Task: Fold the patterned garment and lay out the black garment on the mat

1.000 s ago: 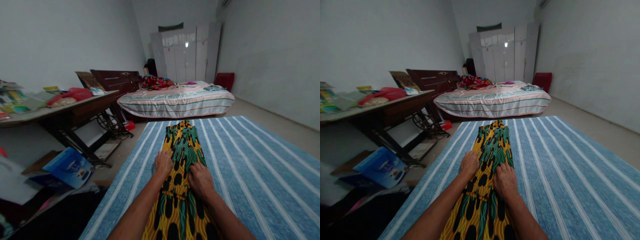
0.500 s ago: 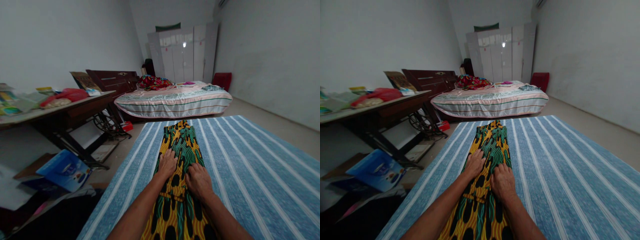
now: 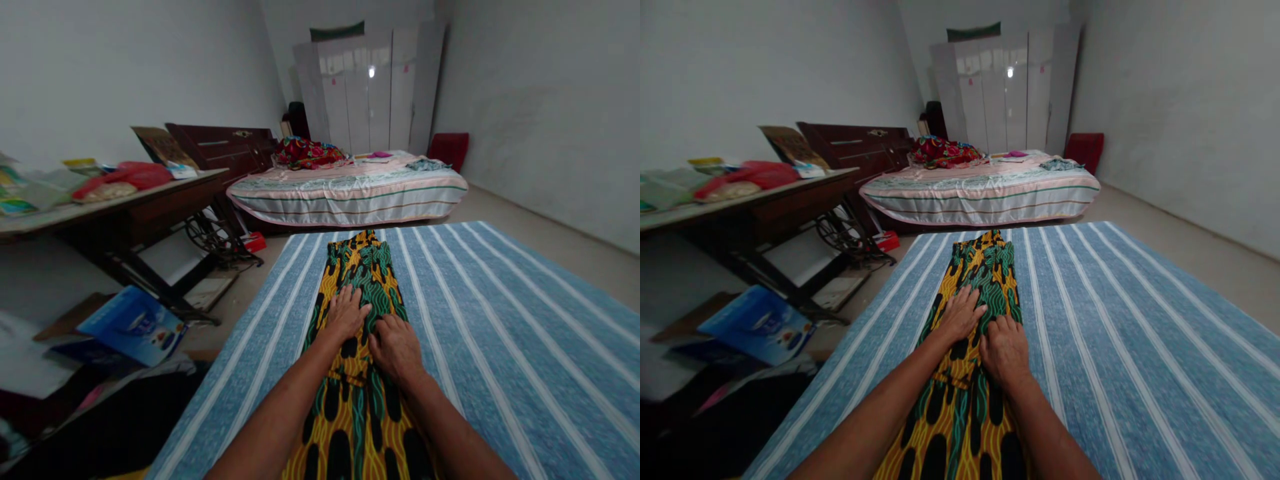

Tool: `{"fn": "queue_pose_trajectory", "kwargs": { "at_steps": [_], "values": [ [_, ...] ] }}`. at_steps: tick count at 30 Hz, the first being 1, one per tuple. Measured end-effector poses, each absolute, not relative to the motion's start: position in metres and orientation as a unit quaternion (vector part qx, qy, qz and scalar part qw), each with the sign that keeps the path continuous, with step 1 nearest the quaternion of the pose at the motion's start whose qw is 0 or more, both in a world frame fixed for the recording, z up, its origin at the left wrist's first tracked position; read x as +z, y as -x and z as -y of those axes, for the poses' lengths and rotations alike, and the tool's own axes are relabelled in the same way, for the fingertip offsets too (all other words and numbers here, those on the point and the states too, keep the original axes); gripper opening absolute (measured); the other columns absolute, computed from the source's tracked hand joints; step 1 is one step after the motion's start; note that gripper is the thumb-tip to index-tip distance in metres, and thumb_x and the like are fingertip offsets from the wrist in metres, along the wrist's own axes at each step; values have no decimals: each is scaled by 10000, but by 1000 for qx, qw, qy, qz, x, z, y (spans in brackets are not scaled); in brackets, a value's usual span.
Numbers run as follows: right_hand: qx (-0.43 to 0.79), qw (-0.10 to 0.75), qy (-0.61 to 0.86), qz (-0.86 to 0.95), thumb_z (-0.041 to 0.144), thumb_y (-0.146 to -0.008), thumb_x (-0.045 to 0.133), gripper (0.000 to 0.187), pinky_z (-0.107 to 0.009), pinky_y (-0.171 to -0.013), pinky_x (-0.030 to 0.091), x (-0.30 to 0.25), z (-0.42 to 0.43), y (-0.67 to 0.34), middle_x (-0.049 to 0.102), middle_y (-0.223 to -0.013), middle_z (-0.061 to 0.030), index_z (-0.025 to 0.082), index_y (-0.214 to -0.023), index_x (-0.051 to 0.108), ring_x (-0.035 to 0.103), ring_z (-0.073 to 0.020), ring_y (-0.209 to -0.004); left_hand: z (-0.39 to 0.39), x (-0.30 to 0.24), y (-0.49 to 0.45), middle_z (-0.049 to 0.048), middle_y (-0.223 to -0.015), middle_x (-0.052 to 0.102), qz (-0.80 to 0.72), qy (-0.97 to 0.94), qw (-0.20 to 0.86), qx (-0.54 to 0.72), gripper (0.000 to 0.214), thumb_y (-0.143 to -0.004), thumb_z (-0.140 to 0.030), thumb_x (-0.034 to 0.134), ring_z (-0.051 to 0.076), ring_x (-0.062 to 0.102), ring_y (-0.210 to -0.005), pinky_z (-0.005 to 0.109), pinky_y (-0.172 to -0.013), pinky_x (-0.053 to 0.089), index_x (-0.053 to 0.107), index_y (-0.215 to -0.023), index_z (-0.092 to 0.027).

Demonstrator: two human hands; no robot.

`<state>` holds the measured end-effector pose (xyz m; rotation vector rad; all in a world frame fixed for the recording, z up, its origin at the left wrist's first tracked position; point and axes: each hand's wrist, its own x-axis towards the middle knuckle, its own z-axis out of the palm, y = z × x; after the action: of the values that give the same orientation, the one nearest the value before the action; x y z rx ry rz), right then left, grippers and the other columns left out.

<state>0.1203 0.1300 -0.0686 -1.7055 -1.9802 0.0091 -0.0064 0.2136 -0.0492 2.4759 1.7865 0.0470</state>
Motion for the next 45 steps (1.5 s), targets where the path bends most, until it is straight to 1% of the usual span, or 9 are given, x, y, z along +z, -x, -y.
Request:
{"fn": "queue_pose_trajectory", "kwargs": {
  "at_steps": [4, 8, 12, 16, 23, 30, 34, 42, 45],
  "values": [
    [18, 319, 622, 715, 278, -867, 477, 184, -344, -851, 406, -76, -135, -127, 624, -960, -103, 173, -885, 627, 543, -229, -954, -197, -34, 4, 111, -1524, 266, -576, -816, 38, 30, 523, -938, -465, 298, 234, 197, -1411, 424, -1128, 177, 380, -1367, -178],
    [-1, 394, 583, 710, 235, -880, 434, 256, -366, -937, 392, -83, -140, -134, 600, -1140, -137, 154, -1038, 618, 513, -233, -1098, -177, -33, 4, 115, -1521, 270, -573, -818, 40, 22, 523, -944, -450, 273, 243, 179, -1415, 427, -1133, 167, 390, -1367, -164],
    [8, 337, 581, 741, 209, -877, 443, 259, -379, -962, 364, -83, -142, -138, 607, -1170, -121, 164, -1055, 625, 483, -238, -1161, -171, -44, 5, 114, -1536, 230, -581, -811, 68, 2, 585, -931, -501, 266, 260, 144, -1422, 480, -1129, 150, 329, -1413, -174],
    [31, 271, 595, 756, 198, -861, 465, 220, -366, -926, 364, -81, -141, -139, 626, -1139, -97, 191, -986, 646, 519, -227, -1098, -173, -48, 3, 112, -1544, 203, -590, -803, 78, -11, 627, -918, -535, 273, 262, 121, -1427, 502, -1129, 125, 292, -1434, -180],
    [39, 271, 599, 753, 214, -874, 462, 210, -337, -915, 366, -81, -142, -140, 635, -1135, -90, 194, -960, 653, 530, -213, -1091, -149, -33, 12, 95, -1528, 259, -576, -815, 50, 28, 606, -915, -539, 275, 244, 155, -1421, 453, -1142, 125, 354, -1406, -194],
    [13, 273, 595, 756, 209, -865, 478, 203, -349, -917, 380, -88, -143, -137, 640, -1141, -92, 200, -957, 659, 533, -220, -1108, -129, -39, 24, 93, -1544, 208, -631, -771, 85, -4, 734, -845, -649, 285, 286, 110, -1428, 513, -1130, 124, 321, -1437, -216],
    [4, 273, 597, 754, 210, -871, 467, 212, -345, -915, 387, -91, -143, -136, 645, -1133, -88, 206, -937, 669, 550, -214, -1084, -128, -40, 24, 97, -1547, 188, -633, -768, 98, 4, 749, -832, -643, 331, 301, 95, -1428, 549, -1121, 114, 303, -1446, -216],
    [15, 277, 599, 751, 226, -873, 474, 227, -334, -930, 388, -93, -143, -137, 640, -1151, -86, 197, -980, 672, 552, -207, -1100, -108, -33, 36, 124, -1544, 188, -630, -773, 51, 50, 727, -853, -638, 297, 276, 105, -1430, 502, -1136, 121, 366, -1415, -181],
    [18, 277, 599, 751, 220, -868, 478, 222, -329, -929, 397, -90, -143, -137, 641, -1147, -82, 196, -967, 676, 559, -203, -1093, -104, -36, 41, 151, -1540, 182, -643, -762, 72, 31, 749, -852, -644, 298, 299, 98, -1427, 513, -1129, 133, 351, -1423, -162]
  ]
}}
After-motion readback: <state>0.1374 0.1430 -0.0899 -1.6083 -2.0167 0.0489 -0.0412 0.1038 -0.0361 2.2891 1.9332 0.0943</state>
